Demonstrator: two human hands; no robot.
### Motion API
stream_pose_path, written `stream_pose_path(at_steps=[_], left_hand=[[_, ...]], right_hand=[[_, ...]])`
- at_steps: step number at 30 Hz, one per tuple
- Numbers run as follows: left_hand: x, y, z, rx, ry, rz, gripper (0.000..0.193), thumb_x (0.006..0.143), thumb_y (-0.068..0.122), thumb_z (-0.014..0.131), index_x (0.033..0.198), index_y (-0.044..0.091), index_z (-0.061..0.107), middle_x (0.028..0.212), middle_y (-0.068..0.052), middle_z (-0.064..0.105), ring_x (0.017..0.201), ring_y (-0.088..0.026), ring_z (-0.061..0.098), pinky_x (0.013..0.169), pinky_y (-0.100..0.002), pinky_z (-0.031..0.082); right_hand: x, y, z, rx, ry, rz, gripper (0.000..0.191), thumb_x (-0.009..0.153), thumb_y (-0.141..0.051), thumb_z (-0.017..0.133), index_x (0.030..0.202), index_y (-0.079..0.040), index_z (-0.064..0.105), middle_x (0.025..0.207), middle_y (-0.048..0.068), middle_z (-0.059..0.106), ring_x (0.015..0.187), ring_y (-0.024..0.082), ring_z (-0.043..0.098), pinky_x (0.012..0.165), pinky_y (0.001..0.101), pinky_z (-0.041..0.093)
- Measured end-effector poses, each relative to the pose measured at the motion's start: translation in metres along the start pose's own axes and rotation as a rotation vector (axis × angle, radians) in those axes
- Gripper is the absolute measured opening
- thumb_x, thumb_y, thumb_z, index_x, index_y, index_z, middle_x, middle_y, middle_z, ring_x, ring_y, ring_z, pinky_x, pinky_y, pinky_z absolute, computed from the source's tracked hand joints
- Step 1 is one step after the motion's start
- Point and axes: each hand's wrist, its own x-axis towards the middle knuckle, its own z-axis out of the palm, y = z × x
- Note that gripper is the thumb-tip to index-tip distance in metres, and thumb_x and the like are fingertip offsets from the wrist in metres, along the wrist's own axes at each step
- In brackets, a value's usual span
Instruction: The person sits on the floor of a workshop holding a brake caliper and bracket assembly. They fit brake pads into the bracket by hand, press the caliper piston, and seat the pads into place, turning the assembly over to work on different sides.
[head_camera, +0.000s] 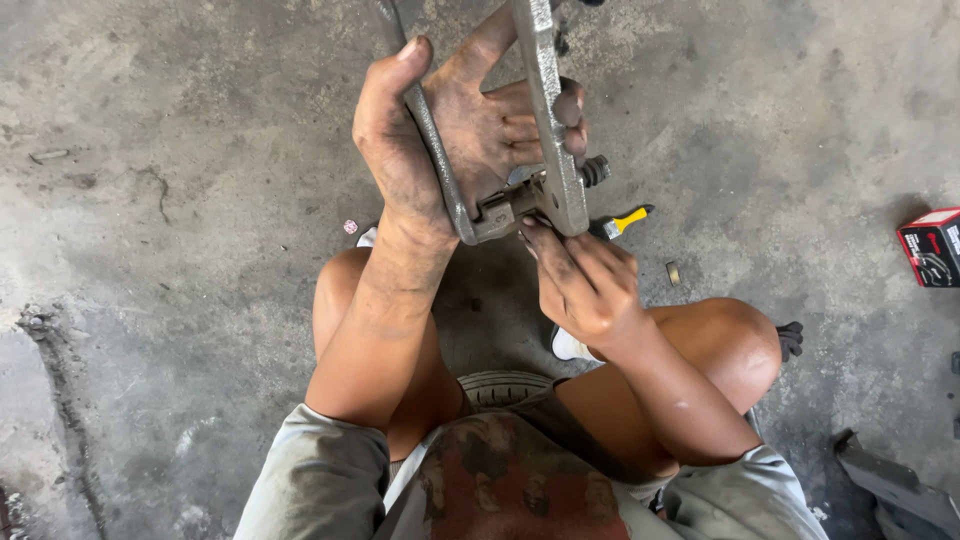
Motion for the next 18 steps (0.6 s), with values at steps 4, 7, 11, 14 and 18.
stream_pose_path(at_steps=[4, 7, 11, 14, 18], left_hand=[[0.0, -0.003, -0.001, -0.102, 0.003, -0.012, 0.091, 0.094, 0.055, 0.048, 0.165, 0.003, 0.026, 0.125, -0.035, 0.061, 0.106, -0.04, 0.062, 0.103, -0.05, 0.047], [-0.001, -0.003, -0.002, 0.046, -0.079, 0.017, 0.09, 0.095, 0.056, 0.051, 0.164, 0.003, 0.028, 0.126, -0.035, 0.062, 0.105, -0.041, 0.063, 0.104, -0.049, 0.047], [0.001, -0.004, -0.001, 0.043, -0.038, 0.008, 0.093, 0.093, 0.054, 0.053, 0.165, 0.002, 0.026, 0.125, -0.037, 0.062, 0.107, -0.042, 0.065, 0.103, -0.05, 0.048], [0.002, -0.006, 0.001, 0.108, -0.086, 0.036, 0.094, 0.095, 0.053, 0.053, 0.165, -0.003, 0.026, 0.123, -0.038, 0.062, 0.105, -0.042, 0.064, 0.102, -0.05, 0.048], [0.002, -0.006, 0.005, 0.184, -0.042, 0.042, 0.102, 0.09, 0.054, 0.055, 0.168, -0.004, 0.022, 0.124, -0.037, 0.062, 0.106, -0.043, 0.067, 0.106, -0.052, 0.052]], right_hand=[[0.001, -0.001, -0.002, -0.037, -0.053, 0.033, 0.034, 0.091, 0.007, 0.076, 0.124, 0.007, 0.067, 0.114, 0.014, 0.073, 0.074, 0.023, 0.068, 0.066, 0.0357, 0.056], [0.0, 0.001, 0.0, -0.012, -0.039, 0.011, 0.033, 0.092, 0.009, 0.075, 0.123, 0.011, 0.065, 0.116, 0.016, 0.074, 0.072, 0.022, 0.067, 0.065, 0.0345, 0.056], [-0.003, 0.002, 0.006, 0.041, 0.005, 0.028, 0.028, 0.09, 0.009, 0.076, 0.116, 0.011, 0.066, 0.114, 0.019, 0.076, 0.066, 0.02, 0.066, 0.061, 0.0326, 0.054], [-0.005, 0.001, 0.01, -0.028, 0.009, 0.047, 0.021, 0.09, 0.007, 0.078, 0.107, 0.008, 0.066, 0.108, 0.017, 0.076, 0.066, 0.02, 0.067, 0.059, 0.0339, 0.053], [-0.007, 0.0, 0.011, 0.045, 0.038, 0.046, 0.022, 0.094, 0.007, 0.075, 0.113, 0.01, 0.065, 0.114, 0.019, 0.073, 0.08, 0.025, 0.074, 0.068, 0.0352, 0.059]])
